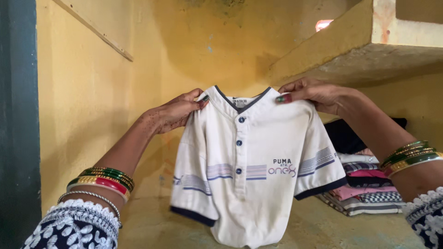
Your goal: The person folds clothes by hand and places them in a stack on a shelf.
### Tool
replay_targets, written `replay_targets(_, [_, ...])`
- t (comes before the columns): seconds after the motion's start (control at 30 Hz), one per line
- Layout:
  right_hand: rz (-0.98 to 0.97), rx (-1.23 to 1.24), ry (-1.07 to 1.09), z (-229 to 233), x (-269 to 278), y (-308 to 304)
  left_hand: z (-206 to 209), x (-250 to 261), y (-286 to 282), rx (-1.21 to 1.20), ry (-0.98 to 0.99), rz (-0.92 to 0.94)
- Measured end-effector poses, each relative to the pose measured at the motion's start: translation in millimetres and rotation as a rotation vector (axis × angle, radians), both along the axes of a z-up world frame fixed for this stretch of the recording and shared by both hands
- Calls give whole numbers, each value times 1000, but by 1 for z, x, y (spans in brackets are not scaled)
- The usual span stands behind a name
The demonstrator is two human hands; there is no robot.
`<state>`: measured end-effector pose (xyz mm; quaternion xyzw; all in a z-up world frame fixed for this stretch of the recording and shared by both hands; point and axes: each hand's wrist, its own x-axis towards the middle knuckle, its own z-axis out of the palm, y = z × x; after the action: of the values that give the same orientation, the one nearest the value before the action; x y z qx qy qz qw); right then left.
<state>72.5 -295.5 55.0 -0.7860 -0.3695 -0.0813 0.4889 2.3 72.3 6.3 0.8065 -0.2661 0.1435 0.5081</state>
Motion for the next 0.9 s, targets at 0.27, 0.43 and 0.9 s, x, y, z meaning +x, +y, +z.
replay_targets(0.27, [-166,91,-14,-5,-9,10,-2,-13,-7,-29,-21,70])
replay_targets(0.43, [-150,126,12,-8,-16,11,-7,-10,0,206,-77,118])
replay_targets(0.9, [-717,-966,-596,-21,41,26,-14,42,35,895,-247,1152])
